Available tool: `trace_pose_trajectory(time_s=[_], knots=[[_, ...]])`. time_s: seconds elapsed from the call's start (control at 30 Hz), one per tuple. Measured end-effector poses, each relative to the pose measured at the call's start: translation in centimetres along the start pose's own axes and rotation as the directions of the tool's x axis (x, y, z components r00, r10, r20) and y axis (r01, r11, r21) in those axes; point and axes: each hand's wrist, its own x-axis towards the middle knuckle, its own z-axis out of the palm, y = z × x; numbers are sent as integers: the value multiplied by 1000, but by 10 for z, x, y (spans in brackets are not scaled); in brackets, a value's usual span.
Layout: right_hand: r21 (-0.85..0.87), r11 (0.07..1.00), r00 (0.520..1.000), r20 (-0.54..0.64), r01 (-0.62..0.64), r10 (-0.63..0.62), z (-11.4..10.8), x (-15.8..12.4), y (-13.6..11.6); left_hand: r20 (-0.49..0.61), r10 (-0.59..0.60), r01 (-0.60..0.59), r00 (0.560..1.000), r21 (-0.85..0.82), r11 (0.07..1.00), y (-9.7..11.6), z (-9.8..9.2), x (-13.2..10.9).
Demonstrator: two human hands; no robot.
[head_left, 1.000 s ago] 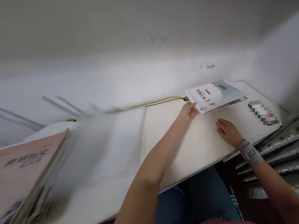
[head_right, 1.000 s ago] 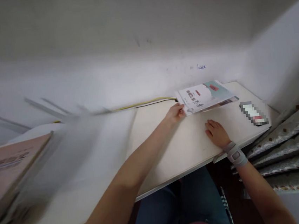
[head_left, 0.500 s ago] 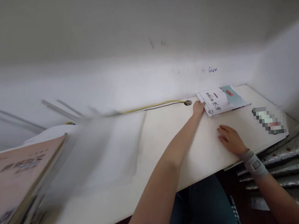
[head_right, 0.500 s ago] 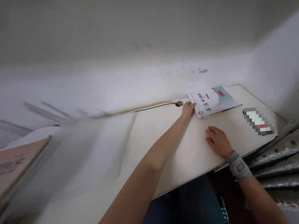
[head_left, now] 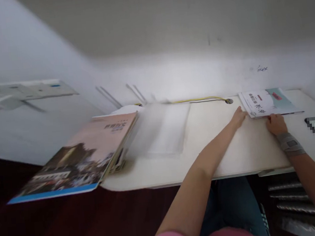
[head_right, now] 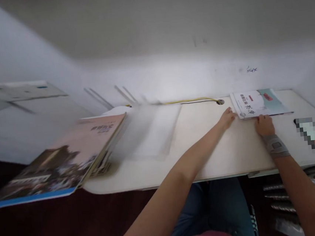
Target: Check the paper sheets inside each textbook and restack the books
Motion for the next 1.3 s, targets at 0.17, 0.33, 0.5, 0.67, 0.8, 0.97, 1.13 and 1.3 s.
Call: trace_pose_trajectory(time_s=[0.17, 0.33, 0.5, 0.67, 0.8, 0.97, 1.13, 1.3], knots=[[-30, 966, 966, 18, 257, -256, -3, -39, -20, -150, 43, 46, 988, 542, 839, 45, -75, -73], [15, 792, 793, 4, 610, -610, -8, -86, -75, -491, 94, 450, 866, 848, 279, 63, -179, -178], [153, 706, 714, 4, 691, -700, -20, -104, -127, -533, 35, 528, 845, 844, 90, 46, -215, -231], [266, 664, 687, 7, 699, -726, -31, -114, -155, -510, 44, 507, 859, 860, 62, 54, -215, -241], [395, 661, 727, -27, 638, -686, -34, -130, -175, -579, 79, 575, 811, 815, 72, 67, -207, -243], [678, 591, 858, -117, 437, -501, -36, -161, -237, -537, 183, 505, 823, 841, 196, 74, -145, -230], [864, 429, 965, -241, 264, -107, -37, -166, -264, -350, 506, -36, 788, 795, 605, 100, -76, -250], [653, 648, 813, -575, 391, 88, -67, -130, -200, -520, 703, -361, 485, 613, 703, 123, -98, -304]])
